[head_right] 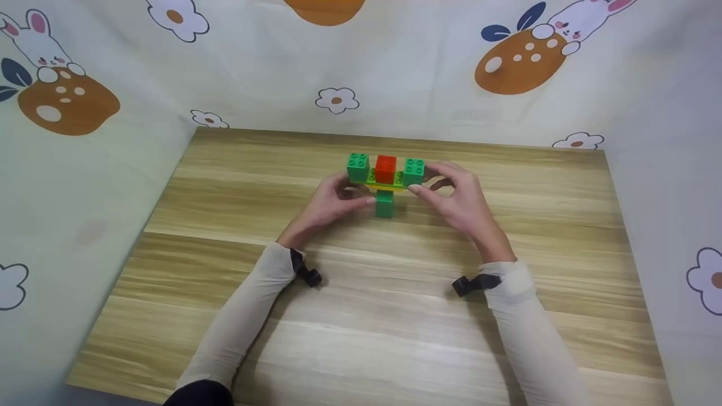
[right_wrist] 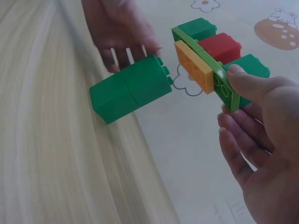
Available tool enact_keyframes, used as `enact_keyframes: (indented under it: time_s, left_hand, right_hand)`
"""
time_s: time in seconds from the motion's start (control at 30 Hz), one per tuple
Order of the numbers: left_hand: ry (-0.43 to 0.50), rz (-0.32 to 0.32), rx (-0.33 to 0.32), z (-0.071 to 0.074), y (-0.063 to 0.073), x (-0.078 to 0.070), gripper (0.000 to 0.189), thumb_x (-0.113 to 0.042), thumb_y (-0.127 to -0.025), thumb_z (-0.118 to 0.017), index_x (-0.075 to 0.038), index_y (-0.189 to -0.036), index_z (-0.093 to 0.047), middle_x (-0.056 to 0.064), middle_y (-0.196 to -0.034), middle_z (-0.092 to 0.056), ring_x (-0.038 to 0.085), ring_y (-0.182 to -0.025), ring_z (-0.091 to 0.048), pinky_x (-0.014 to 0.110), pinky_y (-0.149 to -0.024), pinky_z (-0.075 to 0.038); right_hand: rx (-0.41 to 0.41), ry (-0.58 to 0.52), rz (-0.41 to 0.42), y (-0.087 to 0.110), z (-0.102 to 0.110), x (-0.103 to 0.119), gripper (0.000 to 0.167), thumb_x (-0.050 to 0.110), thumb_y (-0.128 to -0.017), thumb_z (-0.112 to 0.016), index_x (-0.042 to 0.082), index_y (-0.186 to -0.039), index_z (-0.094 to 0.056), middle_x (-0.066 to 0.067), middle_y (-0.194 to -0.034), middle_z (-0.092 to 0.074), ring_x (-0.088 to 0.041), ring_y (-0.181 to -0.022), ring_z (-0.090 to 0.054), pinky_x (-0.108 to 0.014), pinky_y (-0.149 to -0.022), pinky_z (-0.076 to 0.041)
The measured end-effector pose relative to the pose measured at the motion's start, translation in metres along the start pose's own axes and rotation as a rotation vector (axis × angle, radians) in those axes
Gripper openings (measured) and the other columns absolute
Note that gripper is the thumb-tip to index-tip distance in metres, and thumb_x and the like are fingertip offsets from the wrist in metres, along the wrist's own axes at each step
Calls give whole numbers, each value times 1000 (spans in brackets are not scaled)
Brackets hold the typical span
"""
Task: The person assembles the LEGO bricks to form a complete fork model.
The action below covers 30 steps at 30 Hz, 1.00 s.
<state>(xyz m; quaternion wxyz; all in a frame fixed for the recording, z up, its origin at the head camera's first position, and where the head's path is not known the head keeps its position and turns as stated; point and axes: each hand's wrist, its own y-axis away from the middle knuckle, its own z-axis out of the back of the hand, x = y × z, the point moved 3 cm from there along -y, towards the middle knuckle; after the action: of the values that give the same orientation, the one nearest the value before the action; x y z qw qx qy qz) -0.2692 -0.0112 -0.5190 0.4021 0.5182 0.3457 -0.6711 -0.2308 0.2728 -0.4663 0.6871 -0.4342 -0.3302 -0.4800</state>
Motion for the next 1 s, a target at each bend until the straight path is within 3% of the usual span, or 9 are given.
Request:
enact_keyframes:
  time_s: [0.23, 0.47, 1.0]
  left_hand:
    - [134, -102, -89, 21, 3, -14, 52, -19, -91, -90, -9, -139, -70, 11, -127, -74, 22, -115, -69, 47, -105, -61]
    - [165, -179, -86, 24, 3, -14, 44, -9, -92, -88, -1, -132, -73, 15, -124, -77, 18, -111, -72, 52, -103, -62]
    - [141, -196, -71, 19, 6, -11, 42, -10, -90, -89, -2, -128, -74, 13, -122, -78, 17, -109, -73, 41, -101, -63]
  right_hand:
    - [11, 1, 7, 1, -4, -4, 36, 7, -92, -87, 9, -127, -79, 1, -117, -77, -10, -106, -69, -14, -87, -59]
    - [19, 4, 24, 2, -8, -6, 35, 6, -91, -87, 10, -125, -80, 0, -115, -77, -9, -104, -69, -14, -86, -59]
    - [33, 1, 33, 8, -7, -12, 35, 0, -89, -88, 8, -122, -81, 4, -112, -77, -8, -101, -70, -16, -86, -60]
